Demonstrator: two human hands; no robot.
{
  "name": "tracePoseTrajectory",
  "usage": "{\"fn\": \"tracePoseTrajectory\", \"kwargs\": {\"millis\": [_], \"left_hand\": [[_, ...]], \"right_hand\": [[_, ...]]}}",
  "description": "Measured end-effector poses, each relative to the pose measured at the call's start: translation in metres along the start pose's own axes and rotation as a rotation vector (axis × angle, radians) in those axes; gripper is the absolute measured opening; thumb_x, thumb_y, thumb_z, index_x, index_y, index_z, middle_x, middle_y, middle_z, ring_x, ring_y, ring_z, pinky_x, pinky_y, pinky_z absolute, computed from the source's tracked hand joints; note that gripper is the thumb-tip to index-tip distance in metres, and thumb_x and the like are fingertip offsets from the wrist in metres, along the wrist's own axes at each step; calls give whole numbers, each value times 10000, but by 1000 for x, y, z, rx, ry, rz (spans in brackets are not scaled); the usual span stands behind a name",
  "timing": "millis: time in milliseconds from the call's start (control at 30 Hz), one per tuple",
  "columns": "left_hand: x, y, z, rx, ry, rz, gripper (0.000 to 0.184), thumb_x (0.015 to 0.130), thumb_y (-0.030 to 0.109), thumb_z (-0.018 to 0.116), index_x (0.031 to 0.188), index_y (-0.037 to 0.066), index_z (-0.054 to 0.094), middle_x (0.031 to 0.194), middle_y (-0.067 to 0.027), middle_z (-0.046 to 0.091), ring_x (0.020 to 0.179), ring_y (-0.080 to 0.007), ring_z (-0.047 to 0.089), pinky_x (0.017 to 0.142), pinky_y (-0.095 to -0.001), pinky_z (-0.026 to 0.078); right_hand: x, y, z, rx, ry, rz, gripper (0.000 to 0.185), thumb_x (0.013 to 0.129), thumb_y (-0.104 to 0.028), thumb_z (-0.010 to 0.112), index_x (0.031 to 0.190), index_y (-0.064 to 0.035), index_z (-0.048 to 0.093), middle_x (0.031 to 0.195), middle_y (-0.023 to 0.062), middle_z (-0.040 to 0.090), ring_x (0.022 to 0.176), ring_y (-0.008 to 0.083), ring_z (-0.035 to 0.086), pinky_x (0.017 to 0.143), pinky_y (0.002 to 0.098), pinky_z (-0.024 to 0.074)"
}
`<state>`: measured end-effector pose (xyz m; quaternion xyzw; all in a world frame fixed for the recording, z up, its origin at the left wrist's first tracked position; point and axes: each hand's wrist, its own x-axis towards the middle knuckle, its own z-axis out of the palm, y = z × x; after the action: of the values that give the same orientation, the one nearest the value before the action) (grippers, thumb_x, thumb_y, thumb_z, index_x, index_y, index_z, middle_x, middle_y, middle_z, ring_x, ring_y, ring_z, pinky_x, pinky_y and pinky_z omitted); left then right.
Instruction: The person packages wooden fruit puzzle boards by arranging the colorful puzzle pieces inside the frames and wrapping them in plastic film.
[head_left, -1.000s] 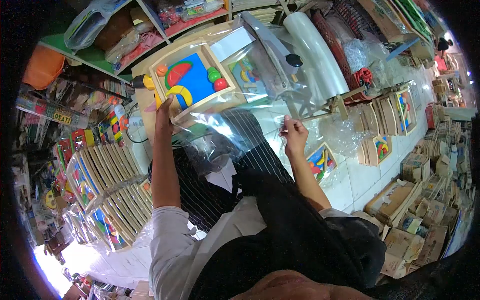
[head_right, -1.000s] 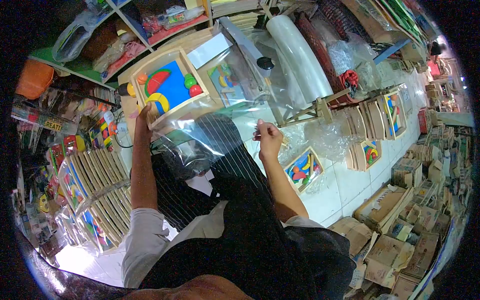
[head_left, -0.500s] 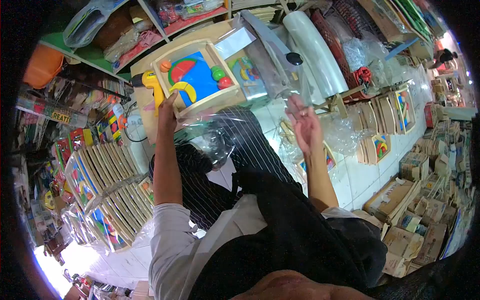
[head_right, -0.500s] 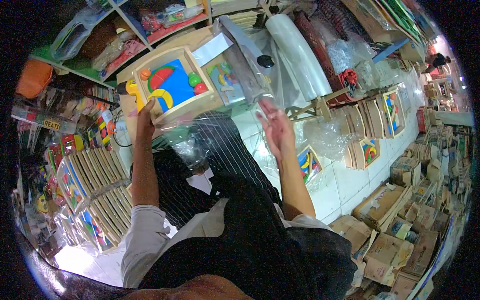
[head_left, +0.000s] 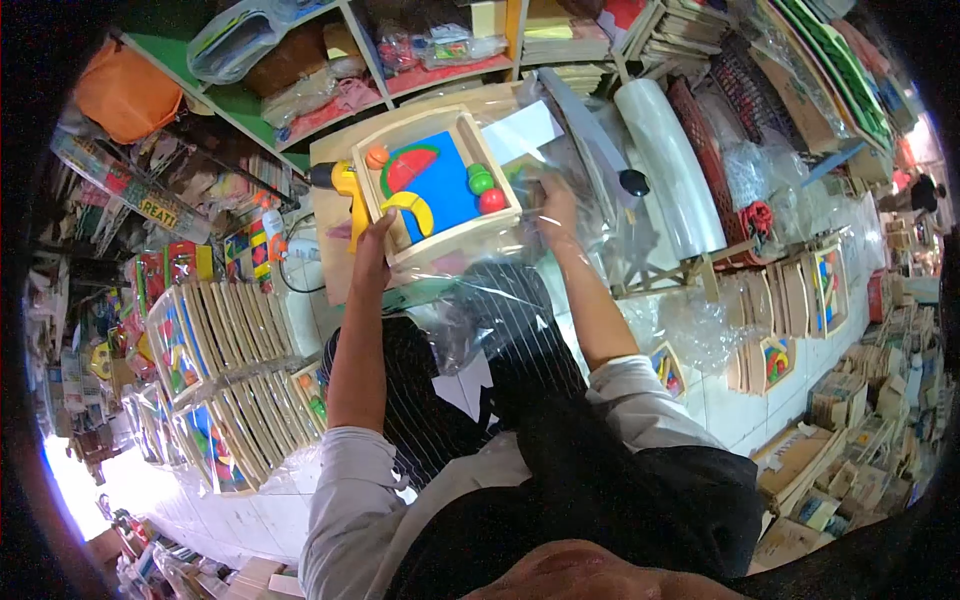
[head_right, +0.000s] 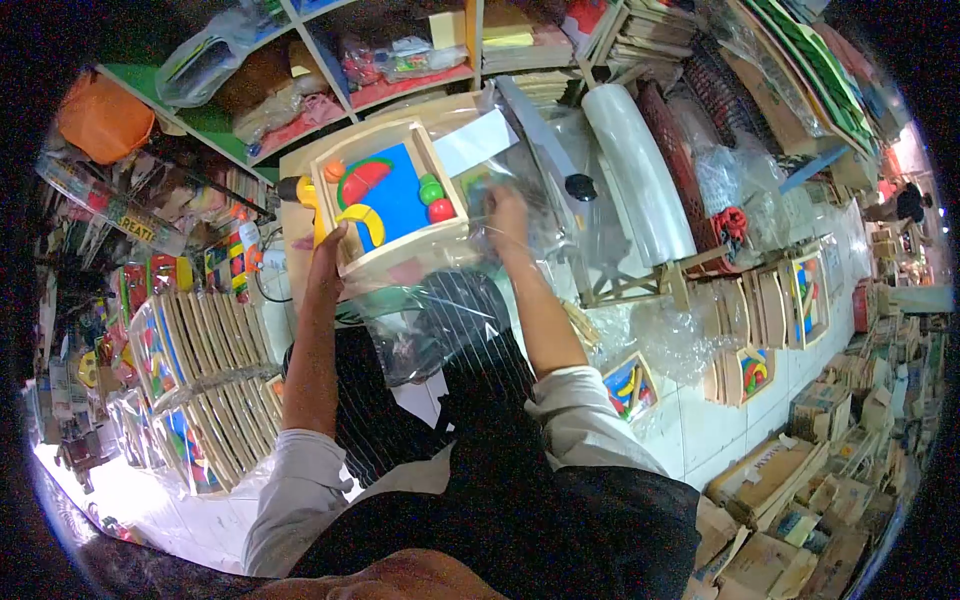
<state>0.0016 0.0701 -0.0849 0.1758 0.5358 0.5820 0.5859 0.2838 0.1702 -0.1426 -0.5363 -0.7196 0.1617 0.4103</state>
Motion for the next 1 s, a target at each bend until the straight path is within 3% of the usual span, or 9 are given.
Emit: {"fn": "tracePoseTrajectory", "kwargs": {"millis": [133, 333, 600, 667, 767, 867, 900, 933, 1000], "left_hand": [[2, 4, 0, 1, -3, -9, 405, 818, 204, 611, 1160, 19, 496, 982, -59, 579, 849, -173, 578, 747, -305, 474], [1, 2, 0, -50, 1, -37, 363, 829, 200, 597, 1135, 24, 515, 951, -60, 591, 820, -161, 581, 720, -293, 470], [-1, 2, -3, -39, -1, 37, 420, 805, 215, 634, 1151, 13, 508, 967, -56, 584, 839, -163, 577, 727, -302, 468], [2, 2, -2, -46, 13, 16, 418, 798, 217, 644, 1140, 15, 516, 958, -61, 589, 822, -166, 581, 721, -303, 471], [6, -1, -5, -37, 28, 32, 407, 798, 217, 645, 1126, 10, 522, 945, -62, 593, 806, -165, 586, 709, -298, 474], [2, 2, -4, -32, 5, 30, 407, 803, 225, 640, 1125, 7, 521, 942, -60, 594, 808, -158, 586, 707, -293, 473], [0, 4, -2, -31, -7, 26, 408, 804, 228, 639, 1125, 6, 520, 941, -59, 594, 808, -155, 586, 706, -291, 473], [1, 2, -2, -36, -12, 34, 411, 805, 230, 637, 1128, 6, 517, 945, -60, 594, 812, -154, 585, 708, -290, 473], [4, -2, -4, -45, -18, 51, 418, 807, 234, 634, 1135, 5, 512, 952, -60, 593, 819, -151, 585, 711, -286, 472]], "right_hand": [[32, -1, 12, -320, -91, -170, 388, 722, -30, 563, 1092, -146, 591, 848, 96, 581, 778, 293, 588, 646, 398, 477], [61, 15, 34, -567, -83, -285, 208, 751, -154, 531, 952, -159, 584, 812, 57, 525, 741, 236, 570, 568, 366, 484], [-1, -25, -53, -480, 109, -479, 142, 777, -108, 551, 913, -68, 565, 926, 99, 592, 807, 294, 580, 810, 418, 424], [-24, -17, -64, -310, 57, -334, 135, 816, -96, 535, 940, -45, 551, 959, 102, 604, 861, 281, 594, 809, 390, 441], [-37, -40, -81, 352, 19, 299, 154, 874, -148, 515, 978, -35, 527, 981, 102, 596, 904, 240, 593, 794, 349, 462], [-29, -41, -88, 1205, -187, 686, 172, 901, -180, 504, 993, -35, 517, 976, 108, 587, 891, 189, 584, 741, 301, 477], [-31, -46, -83, 1153, -205, 839, 193, 882, -158, 538, 1023, -29, 509, 989, 117, 588, 879, 169, 583, 722, 301, 479], [-32, -36, -72, 935, -306, 537, 198, 858, -113, 564, 1030, -33, 509, 967, 103, 584, 832, 142, 570, 700, 289, 475], [-29, -39, -59, 969, -321, 689, 225, 827, -89, 600, 1027, -35, 513, 876, 67, 572, 777, 123, 544, 697, 273, 461]]}}
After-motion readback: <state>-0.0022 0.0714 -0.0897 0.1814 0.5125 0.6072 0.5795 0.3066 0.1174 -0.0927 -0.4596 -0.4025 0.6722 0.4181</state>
